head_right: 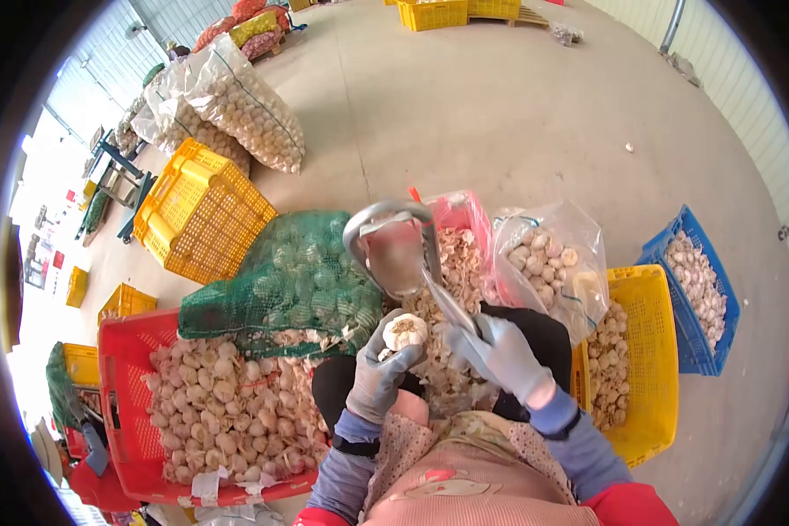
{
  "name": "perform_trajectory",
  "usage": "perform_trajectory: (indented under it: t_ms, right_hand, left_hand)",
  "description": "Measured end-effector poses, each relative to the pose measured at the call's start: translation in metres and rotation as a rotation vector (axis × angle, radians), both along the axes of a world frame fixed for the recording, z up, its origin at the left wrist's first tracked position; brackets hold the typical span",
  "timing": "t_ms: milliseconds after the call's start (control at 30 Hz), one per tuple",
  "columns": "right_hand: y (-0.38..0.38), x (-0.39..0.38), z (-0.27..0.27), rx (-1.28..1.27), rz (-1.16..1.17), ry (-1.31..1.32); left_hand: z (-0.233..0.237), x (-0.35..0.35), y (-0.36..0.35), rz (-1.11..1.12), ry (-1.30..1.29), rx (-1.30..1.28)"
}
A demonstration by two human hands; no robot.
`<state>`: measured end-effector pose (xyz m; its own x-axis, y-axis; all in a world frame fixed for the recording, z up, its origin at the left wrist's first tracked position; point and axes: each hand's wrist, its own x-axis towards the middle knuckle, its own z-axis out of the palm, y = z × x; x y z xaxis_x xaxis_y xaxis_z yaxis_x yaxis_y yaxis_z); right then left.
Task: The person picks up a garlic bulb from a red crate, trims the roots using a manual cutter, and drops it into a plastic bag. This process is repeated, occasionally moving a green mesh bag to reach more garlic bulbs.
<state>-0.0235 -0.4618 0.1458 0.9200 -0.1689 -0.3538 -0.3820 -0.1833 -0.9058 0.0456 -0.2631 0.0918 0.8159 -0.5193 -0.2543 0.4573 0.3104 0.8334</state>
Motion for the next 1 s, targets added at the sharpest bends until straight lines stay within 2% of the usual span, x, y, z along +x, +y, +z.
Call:
perform_trajectory:
  t_ms: [100, 300, 400, 500, 567, 667, 733, 800, 900, 1000]
  right_hand:
    - [0.004, -0.005, 0.016, 0.187, -0.068, -0.001]
    - [0.0, -0.009, -0.007, 0.154, -0.054, -0.089]
    - [0.002, -0.007, 0.003, 0.034, -0.04, -0.122]
    - [0.009, -0.01, 0.016, 0.096, -0.101, -0.13]
    - [0.011, -0.008, 0.021, -0.072, -0.062, -0.093]
    - [0.01, 0.0, 0.016, -0.422, 0.023, -0.127]
    - [0.014, 0.0, -0.008, -0.626, 0.026, -0.199]
    - [0.01, 0.008, -0.047, -0.788, -0.013, -0.316]
    - [0.011, 0.025, -0.058, -0.776, -0.045, -0.176]
    - [0.017, 0.008, -0.044, -0.703, -0.193, -0.424]
  left_hand:
    - [0.001, 0.017, -0.01, -0.015, 0.022, 0.009]
    - [0.004, 0.035, -0.02, -0.077, 0.073, 0.023]
    - [0.002, 0.033, -0.022, -0.07, 0.12, -0.034]
    - [-0.001, 0.026, -0.024, -0.045, 0.242, -0.148]
    - [-0.003, 0.024, -0.024, -0.037, 0.311, -0.201]
    - [0.005, 0.027, -0.025, -0.031, 0.284, -0.106]
    - [-0.004, 0.031, -0.025, -0.054, 0.206, -0.034]
    - [-0.012, 0.037, -0.025, -0.083, 0.189, -0.093]
    - [-0.007, 0.039, -0.022, -0.075, 0.138, -0.066]
    - [0.004, 0.022, -0.001, -0.124, 0.129, -0.002]
